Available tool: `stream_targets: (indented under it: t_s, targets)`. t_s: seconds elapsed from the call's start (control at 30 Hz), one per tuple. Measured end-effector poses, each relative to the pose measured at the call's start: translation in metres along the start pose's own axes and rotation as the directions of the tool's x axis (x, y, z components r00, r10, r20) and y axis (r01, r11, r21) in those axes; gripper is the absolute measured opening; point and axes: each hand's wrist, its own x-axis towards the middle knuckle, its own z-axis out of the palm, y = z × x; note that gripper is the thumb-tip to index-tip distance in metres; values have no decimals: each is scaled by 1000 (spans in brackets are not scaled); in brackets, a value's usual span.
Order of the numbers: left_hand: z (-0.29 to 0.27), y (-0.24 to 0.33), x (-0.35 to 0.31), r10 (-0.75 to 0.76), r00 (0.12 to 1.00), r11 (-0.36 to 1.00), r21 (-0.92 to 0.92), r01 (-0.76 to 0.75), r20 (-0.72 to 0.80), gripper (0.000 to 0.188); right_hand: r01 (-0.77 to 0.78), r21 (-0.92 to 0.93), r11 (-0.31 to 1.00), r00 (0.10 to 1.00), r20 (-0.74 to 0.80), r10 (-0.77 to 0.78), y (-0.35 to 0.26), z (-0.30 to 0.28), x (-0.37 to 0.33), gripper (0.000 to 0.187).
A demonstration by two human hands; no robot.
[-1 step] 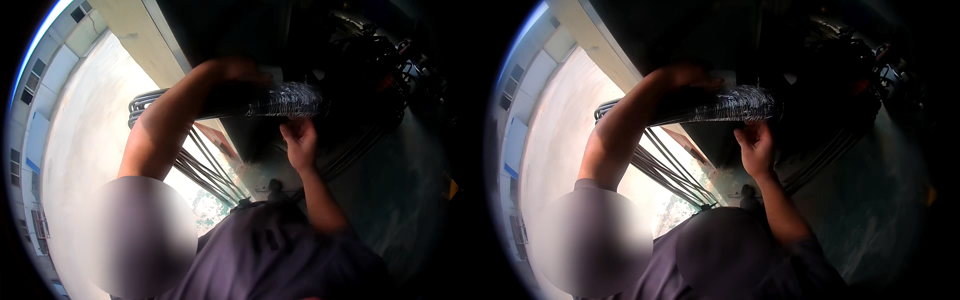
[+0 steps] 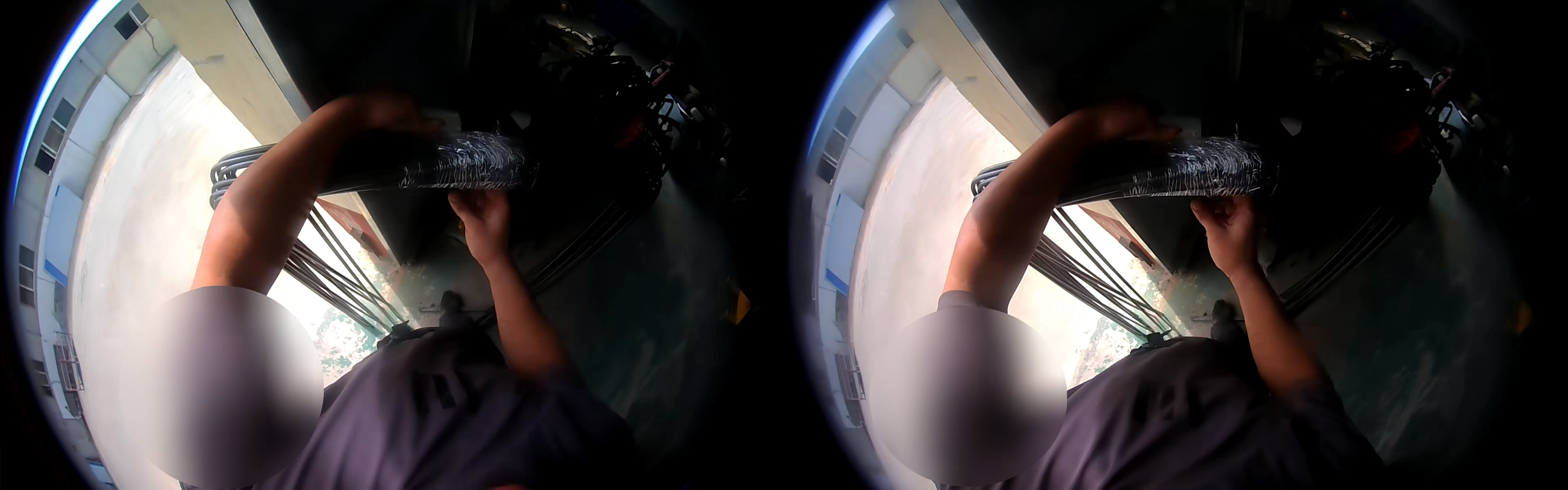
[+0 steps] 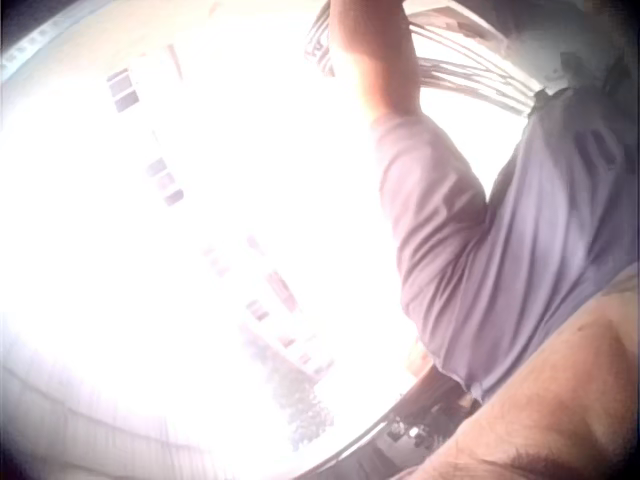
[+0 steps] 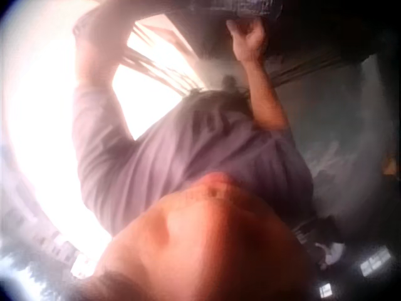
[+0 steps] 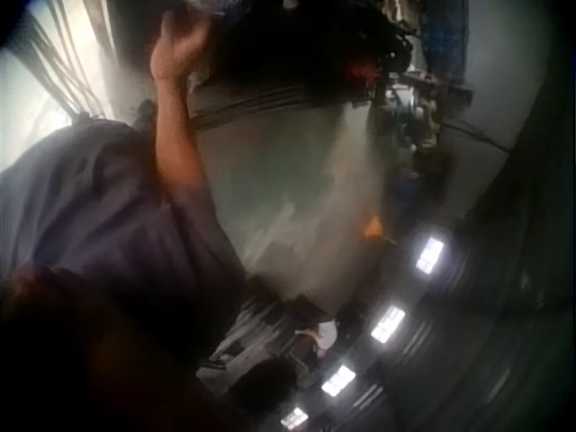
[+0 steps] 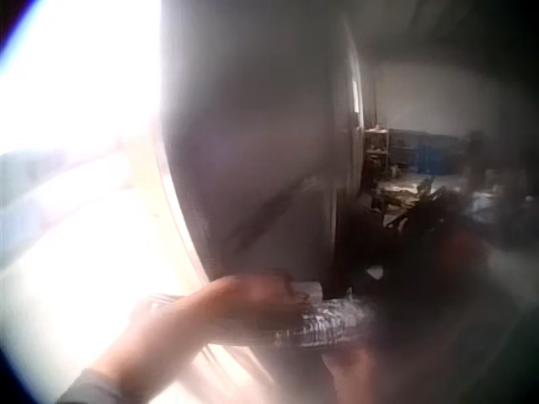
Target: The person gathers loose metal frames, aligns them into stacks, and secures the bundles by wrapping them multiple times with clear plastic film.
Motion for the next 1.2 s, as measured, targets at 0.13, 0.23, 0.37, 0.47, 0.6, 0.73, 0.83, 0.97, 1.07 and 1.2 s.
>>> stream_targets:
  t_s: [0.13, 0.23, 0.37, 0.47, 0.6, 0.73, 0.83, 0.97, 1.07, 1.2]
  targets:
    - [0, -10, 6, -30, 999, 998, -54, 28, -27, 71, -42, 91, 995, 999, 36, 39, 37, 35, 49, 38]
    - [8, -30, 21, -18, 999, 996, -83, 15, -36, 69, -68, 370, 927, 993, -66, 99, 54, 53, 54, 39]
    - [14, -44, 38, -17, 996, 984, -177, 32, 89, 68, -63, 355, 933, 998, 3, 67, 45, 52, 49, 32]
    - [7, -33, 40, -28, 996, 984, -173, 43, 89, 59, -92, 246, 965, 990, 122, 64, 43, 43, 68, 30]
    - [15, -36, 41, 79, 997, 993, 82, -81, 19, 52, -196, 68, 978, 944, 283, 170, 45, 28, 47, 29]
    - [10, -77, 69, 385, 918, 829, 473, -299, -94, 53, -172, 177, 969, 960, 250, 125, 14, 14, -47, 30]
    - [9, -86, 70, 346, 923, 937, 116, -330, -166, 57, 5, 129, 992, 964, 262, -39, -76, 12, -47, 30]
    - [4, -7, 7, 90, 983, 609, -772, -182, -161, 75, 92, 130, 987, 955, 268, -124, -137, 22, 41, 28]
    - [-6, -11, -13, 148, 971, 320, -920, -227, -188, 94, 90, -46, 995, 961, 266, -74, -150, 34, 102, 31]
    - [4, -9, -4, 219, 961, 463, -849, -256, -170, 86, 0, -148, 989, 979, 200, 30, -139, 27, 121, 29]
